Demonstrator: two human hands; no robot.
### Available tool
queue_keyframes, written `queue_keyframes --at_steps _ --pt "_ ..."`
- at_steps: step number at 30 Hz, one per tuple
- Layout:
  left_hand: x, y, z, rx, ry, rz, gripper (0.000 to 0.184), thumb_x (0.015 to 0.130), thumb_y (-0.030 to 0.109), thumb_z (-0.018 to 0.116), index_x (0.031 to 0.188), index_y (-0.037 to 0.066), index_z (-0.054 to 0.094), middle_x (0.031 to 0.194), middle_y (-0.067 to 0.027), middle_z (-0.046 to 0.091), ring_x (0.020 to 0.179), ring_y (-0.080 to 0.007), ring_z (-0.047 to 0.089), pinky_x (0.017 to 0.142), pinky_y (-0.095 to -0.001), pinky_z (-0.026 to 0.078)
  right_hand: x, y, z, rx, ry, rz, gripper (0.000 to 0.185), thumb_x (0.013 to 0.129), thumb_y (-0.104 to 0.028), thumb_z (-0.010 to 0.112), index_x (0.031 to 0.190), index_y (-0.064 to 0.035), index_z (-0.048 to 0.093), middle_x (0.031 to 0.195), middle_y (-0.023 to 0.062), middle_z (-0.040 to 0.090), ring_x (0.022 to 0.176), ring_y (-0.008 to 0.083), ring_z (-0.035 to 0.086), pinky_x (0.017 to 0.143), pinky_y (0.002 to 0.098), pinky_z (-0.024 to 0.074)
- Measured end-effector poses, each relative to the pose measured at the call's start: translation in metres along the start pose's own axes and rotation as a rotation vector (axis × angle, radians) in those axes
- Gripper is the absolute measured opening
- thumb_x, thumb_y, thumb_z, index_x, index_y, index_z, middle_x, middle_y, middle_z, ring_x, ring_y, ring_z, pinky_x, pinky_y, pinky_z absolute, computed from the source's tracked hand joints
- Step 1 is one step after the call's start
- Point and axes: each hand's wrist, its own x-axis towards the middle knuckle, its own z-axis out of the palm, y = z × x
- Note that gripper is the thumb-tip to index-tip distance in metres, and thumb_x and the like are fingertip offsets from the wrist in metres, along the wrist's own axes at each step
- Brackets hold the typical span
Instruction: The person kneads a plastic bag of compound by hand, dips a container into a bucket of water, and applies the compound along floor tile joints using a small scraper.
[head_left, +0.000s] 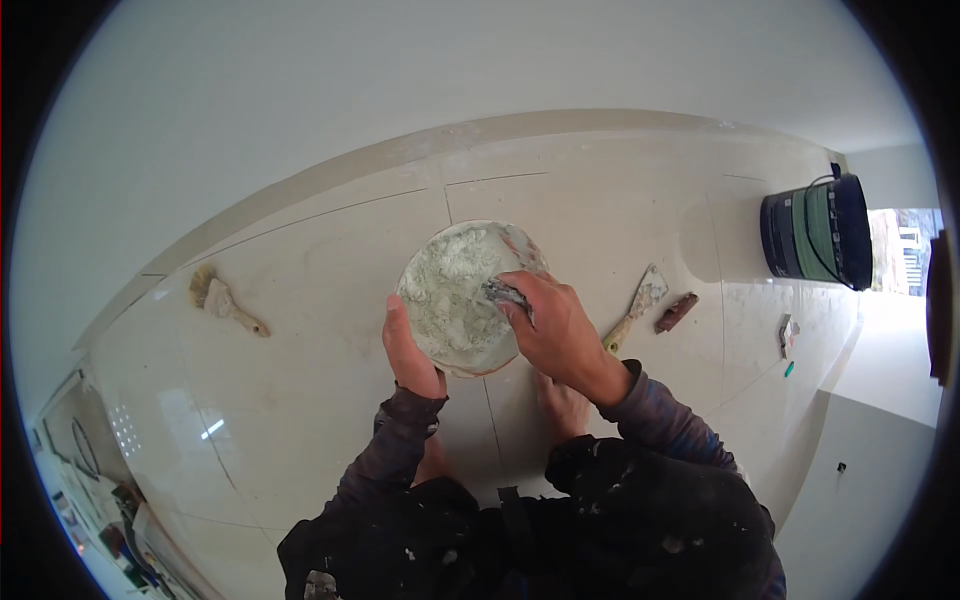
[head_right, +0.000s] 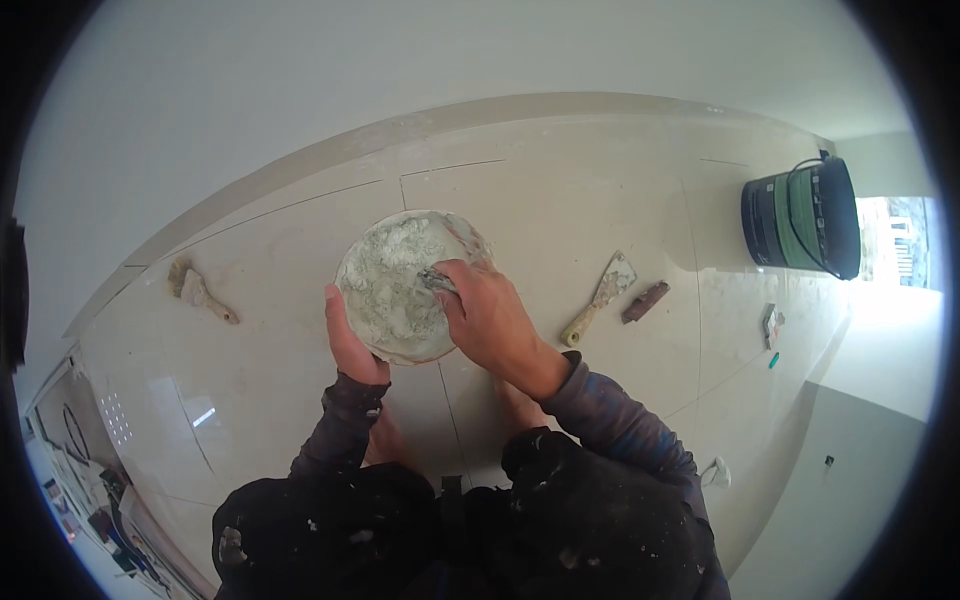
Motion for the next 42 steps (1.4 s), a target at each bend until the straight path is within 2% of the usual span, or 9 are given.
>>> queue_keyframes --at_steps 3,8,12,24,27,30,32,36,42 --pt "0.001 0.005 -0.002 0.005 -0.009 -0.025 0.061 0.106 0.05 0.04 0.144 0.003 0.047 0.141 -0.0118 0.056 0.127 -0.0253 0.057 0.107 -0.0397 0.046 -0.004 -0.01 -0.004 0.063 -0.008 0.106 0.027 0.09 -0.003 0.066 0.115 0.003 0.062 0.1 0.0258 0.068 0.086 0.0461 0.066 0.076 0.0419 0.0538" --pt "-0.001 0.016 0.0 -0.092 -0.081 -0.165 0.066 0.105 0.053 0.039 0.149 0.004 0.042 0.146 -0.0124 0.052 0.132 -0.0293 0.053 0.111 -0.0436 0.044 -0.03 -0.009 -0.043 0.689 0.041 0.35 0.026 0.098 -0.008 0.064 0.121 0.0039 0.061 0.107 0.0048 0.071 0.097 0.014 0.067 0.085 0.0318 0.0532" --pt "0.0 0.023 0.001 -0.177 -0.175 -0.246 0.066 0.104 0.055 0.039 0.149 0.007 0.043 0.149 -0.0112 0.049 0.135 -0.0307 0.051 0.113 -0.0464 0.042 -0.059 0.004 -0.098 1.211 0.02 0.457 0.034 0.1 -0.005 0.059 0.134 -0.0004 0.056 0.12 0.0059 0.066 0.111 0.0155 0.063 0.1 0.0329 0.0483" --pt "0.007 0.096 -0.006 0.027 0.195 -0.038 0.06 0.104 0.051 0.038 0.148 0.01 0.04 0.147 -0.011 0.045 0.133 -0.0318 0.046 0.111 -0.0472 0.04 -0.062 0.269 -0.295 1.179 0.584 0.416 0.034 0.098 -0.009 0.049 0.13 -0.0044 0.056 0.118 0.005 0.064 0.108 0.0178 0.06 0.098 0.0377 0.0447" --pt "-0.016 -0.044 0.066 -0.056 0.005 -0.112 0.041 0.106 0.047 0.038 0.131 0.015 0.045 0.127 -0.0072 0.046 0.116 -0.0255 0.047 0.101 -0.0423 0.041 -0.051 0.374 -0.355 1.091 0.785 0.447 0.037 0.095 -0.012 0.052 0.131 -0.0065 0.056 0.117 0.0021 0.064 0.105 0.0165 0.059 0.095 0.0361 0.0431" --pt "-0.09 -0.369 0.159 -0.56 -0.46 -0.515 0.027 0.107 0.043 0.038 0.114 0.019 0.05 0.107 -0.0035 0.047 0.098 -0.0191 0.047 0.091 -0.0373 0.042 -0.032 0.463 -0.418 1.072 0.945 0.426 0.039 0.094 -0.013 0.053 0.133 -0.0074 0.056 0.117 0.0006 0.064 0.105 0.0159 0.059 0.094 0.0353 0.0414" --pt "-0.109 -0.468 0.172 -0.7 -0.486 -0.71 0.024 0.108 0.04 0.038 0.103 0.022 0.053 0.094 -0.001 0.048 0.086 -0.0148 0.047 0.084 -0.034 0.042 -0.012 0.51 -0.452 1.036 0.979 0.439 0.045 0.094 -0.013 0.055 0.139 -0.0058 0.053 0.119 0.0044 0.063 0.106 0.0189 0.059 0.094 0.0406 0.0446" --pt "-0.11 -0.471 0.19 -0.389 -0.078 -0.853 0.036 0.101 0.037 0.053 0.073 0.02 0.038 0.07 0.0049 0.032 0.067 -0.0113 0.033 0.063 -0.0315 0.031 0.019 0.585 -0.495 1.016 0.987 0.456 0.046 0.094 -0.01 0.056 0.14 -0.0049 0.052 0.117 0.0051 0.063 0.108 0.0186 0.059 0.097 0.0382 0.0456" --pt "-0.118 -0.476 0.203 -0.532 0.265 -0.839 0.04 0.097 0.037 0.054 0.067 0.02 0.034 0.064 0.0035 0.029 0.062 -0.0128 0.031 0.062 -0.0312 0.031 0.009 0.623 -0.515 0.982 0.832 0.355 0.051 0.096 -0.008 0.054 0.145 -0.0043 0.047 0.122 0.0078 0.061 0.112 0.0185 0.058 0.097 0.0343 0.0461"
